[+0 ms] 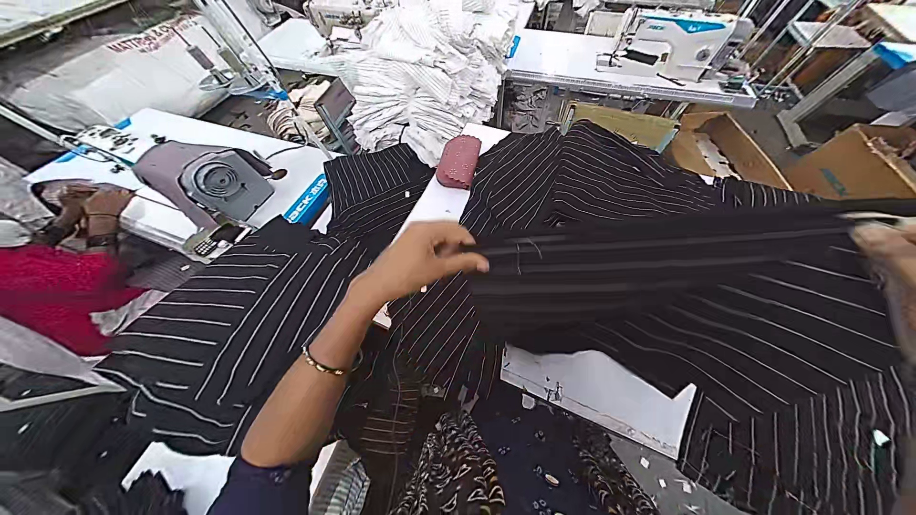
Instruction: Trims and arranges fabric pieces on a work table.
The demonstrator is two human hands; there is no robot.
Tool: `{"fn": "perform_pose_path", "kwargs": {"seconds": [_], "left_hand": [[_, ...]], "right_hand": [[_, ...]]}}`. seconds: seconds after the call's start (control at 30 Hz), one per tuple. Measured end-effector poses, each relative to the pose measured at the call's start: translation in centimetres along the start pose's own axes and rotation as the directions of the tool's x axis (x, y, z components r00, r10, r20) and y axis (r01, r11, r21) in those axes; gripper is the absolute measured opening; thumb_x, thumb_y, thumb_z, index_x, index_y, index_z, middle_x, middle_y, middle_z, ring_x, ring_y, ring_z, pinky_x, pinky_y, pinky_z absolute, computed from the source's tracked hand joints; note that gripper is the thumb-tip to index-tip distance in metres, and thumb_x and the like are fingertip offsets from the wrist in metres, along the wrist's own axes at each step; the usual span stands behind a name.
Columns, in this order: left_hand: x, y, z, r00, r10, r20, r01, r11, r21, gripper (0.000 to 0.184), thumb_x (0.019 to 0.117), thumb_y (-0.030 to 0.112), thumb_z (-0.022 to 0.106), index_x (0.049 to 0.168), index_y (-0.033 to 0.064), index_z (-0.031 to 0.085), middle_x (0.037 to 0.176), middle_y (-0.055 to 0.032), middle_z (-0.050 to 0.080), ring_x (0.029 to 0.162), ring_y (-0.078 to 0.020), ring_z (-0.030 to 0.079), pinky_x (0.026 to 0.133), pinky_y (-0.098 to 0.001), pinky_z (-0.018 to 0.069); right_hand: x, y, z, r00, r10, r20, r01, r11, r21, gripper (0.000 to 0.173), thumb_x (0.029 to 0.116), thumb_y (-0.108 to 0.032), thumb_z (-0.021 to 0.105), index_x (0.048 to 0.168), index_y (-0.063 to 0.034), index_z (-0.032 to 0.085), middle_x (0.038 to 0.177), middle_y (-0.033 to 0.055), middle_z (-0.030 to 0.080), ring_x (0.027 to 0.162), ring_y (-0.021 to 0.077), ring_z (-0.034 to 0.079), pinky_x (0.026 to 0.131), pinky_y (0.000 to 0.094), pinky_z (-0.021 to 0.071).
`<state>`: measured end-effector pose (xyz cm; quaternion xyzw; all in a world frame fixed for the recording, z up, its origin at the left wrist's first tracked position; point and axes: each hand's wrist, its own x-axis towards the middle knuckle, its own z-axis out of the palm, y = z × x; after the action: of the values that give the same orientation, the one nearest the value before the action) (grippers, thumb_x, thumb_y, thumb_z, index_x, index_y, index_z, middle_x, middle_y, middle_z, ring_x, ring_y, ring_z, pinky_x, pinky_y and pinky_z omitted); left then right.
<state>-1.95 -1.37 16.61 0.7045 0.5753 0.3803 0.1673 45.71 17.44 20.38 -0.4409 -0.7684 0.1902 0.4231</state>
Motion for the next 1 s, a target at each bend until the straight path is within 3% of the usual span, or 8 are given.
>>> {"fn": "perform_pose_path", "kwargs": {"seconds": [0.07, 0.17, 0.27, 0.4, 0.53, 0.67, 0.8, 1.0], "left_hand": [[1.7, 1.1, -1.2, 0.974, 0.071, -0.217, 0.022, 0.916, 0.401, 0.024, 0.0967, 0.027, 0.07, 0.098, 0.0041, 0.076, 0.08, -0.0123, 0.066, 0.07, -0.0283, 0.063, 0.065, -0.0489, 0.0522], [0.6, 2.3, -3.3, 0.868, 0.213, -0.449, 0.082, 0.83, 0.552, 0.021, 0.1022, 0.017, 0.061, 0.114, 0.004, 0.073, 0.087, -0.0168, 0.064, 0.075, -0.0312, 0.061, 0.07, -0.048, 0.0498], [-3.1, 1.3, -4.4, 0.815, 0.219, -0.537, 0.167, 0.798, 0.579, 0.022, 0.1023, 0.015, 0.06, 0.11, -0.0016, 0.072, 0.087, -0.0232, 0.064, 0.079, -0.0366, 0.062, 0.073, -0.0514, 0.0503], [-10.3, -3.0, -1.6, 0.871, -0.216, -0.442, 0.434, 0.76, 0.484, 0.029, 0.1011, 0.018, 0.056, 0.109, -0.0035, 0.074, 0.093, -0.0305, 0.068, 0.083, -0.0508, 0.066, 0.071, -0.07, 0.0477], [-14.0, -5.9, 3.7, 0.734, -0.673, -0.087, 0.655, 0.67, 0.348, 0.022, 0.0998, 0.017, 0.065, 0.113, 0.0052, 0.077, 0.107, -0.0267, 0.073, 0.1, -0.0526, 0.068, 0.085, -0.0789, 0.0459], [-9.8, -3.7, 11.7, 0.911, -0.402, 0.097, 0.365, 0.892, 0.266, 0.025, 0.0996, 0.024, 0.064, 0.113, 0.009, 0.078, 0.107, -0.0168, 0.074, 0.101, -0.0378, 0.071, 0.087, -0.063, 0.0556], [-4.1, -0.8, 20.0, 0.95, -0.068, 0.305, 0.033, 0.992, 0.119, 0.043, 0.0978, 0.031, 0.067, 0.131, 0.0033, 0.069, 0.126, -0.0194, 0.069, 0.117, -0.038, 0.067, 0.097, -0.0568, 0.0529], [-2.2, 0.1, 26.0, 0.98, 0.193, 0.058, -0.184, 0.974, -0.13, 0.016, 0.0953, 0.012, 0.067, 0.097, -0.0013, 0.077, 0.094, -0.0156, 0.075, 0.091, -0.0279, 0.074, 0.083, -0.0375, 0.0605]], "right_hand": [[1.5, -1.3, 3.4, 0.994, 0.056, -0.094, -0.037, 0.981, 0.192, 0.01, 0.1009, -0.025, 0.064, 0.099, -0.0162, 0.068, 0.087, -0.0162, 0.063, 0.077, -0.0094, 0.056, 0.075, 0.0136, 0.0493], [2.0, -4.4, 5.7, 0.99, 0.034, -0.134, 0.029, 0.896, 0.443, 0.009, 0.1029, -0.023, 0.061, 0.101, -0.0265, 0.069, 0.092, -0.0222, 0.067, 0.081, -0.0091, 0.061, 0.076, 0.0125, 0.0516], [0.0, -5.1, 7.9, 0.997, -0.056, -0.044, 0.07, 0.877, 0.475, 0.011, 0.1012, -0.028, 0.063, 0.096, -0.033, 0.071, 0.094, -0.0241, 0.067, 0.085, -0.0085, 0.061, 0.078, 0.0153, 0.052], [-6.9, -1.5, 14.5, 0.971, -0.038, 0.234, -0.075, 0.887, 0.457, 0.019, 0.0988, -0.01, 0.056, 0.098, -0.0082, 0.075, 0.1, -0.0105, 0.073, 0.095, -0.0054, 0.064, 0.089, 0.0191, 0.0537], [-15.5, 3.5, 20.4, 0.867, 0.034, 0.497, -0.239, 0.904, 0.354, 0.025, 0.0997, -0.014, 0.058, 0.109, 0.0016, 0.076, 0.113, 0.0112, 0.075, 0.117, 0.0188, 0.067, 0.111, 0.0388, 0.0459], [-18.9, 4.3, 21.0, 0.858, 0.062, 0.51, -0.264, 0.905, 0.333, 0.024, 0.0972, -0.013, 0.06, 0.111, -0.0003, 0.076, 0.117, 0.0132, 0.074, 0.119, 0.0209, 0.065, 0.108, 0.0359, 0.0474], [-18.9, 3.9, 20.7, 0.903, 0.025, 0.43, -0.194, 0.914, 0.356, 0.023, 0.0934, -0.003, 0.059, 0.107, 0.0013, 0.077, 0.114, 0.0152, 0.075, 0.119, 0.0246, 0.066, 0.109, 0.0379, 0.0473], [-17.8, 5.9, 18.1, 0.963, 0.038, 0.267, -0.09, 0.979, 0.183, 0.027, 0.0882, 0.007, 0.053, 0.102, 0.0032, 0.076, 0.117, 0.0168, 0.073, 0.12, 0.0285, 0.065, 0.106, 0.0439, 0.0497]]}}
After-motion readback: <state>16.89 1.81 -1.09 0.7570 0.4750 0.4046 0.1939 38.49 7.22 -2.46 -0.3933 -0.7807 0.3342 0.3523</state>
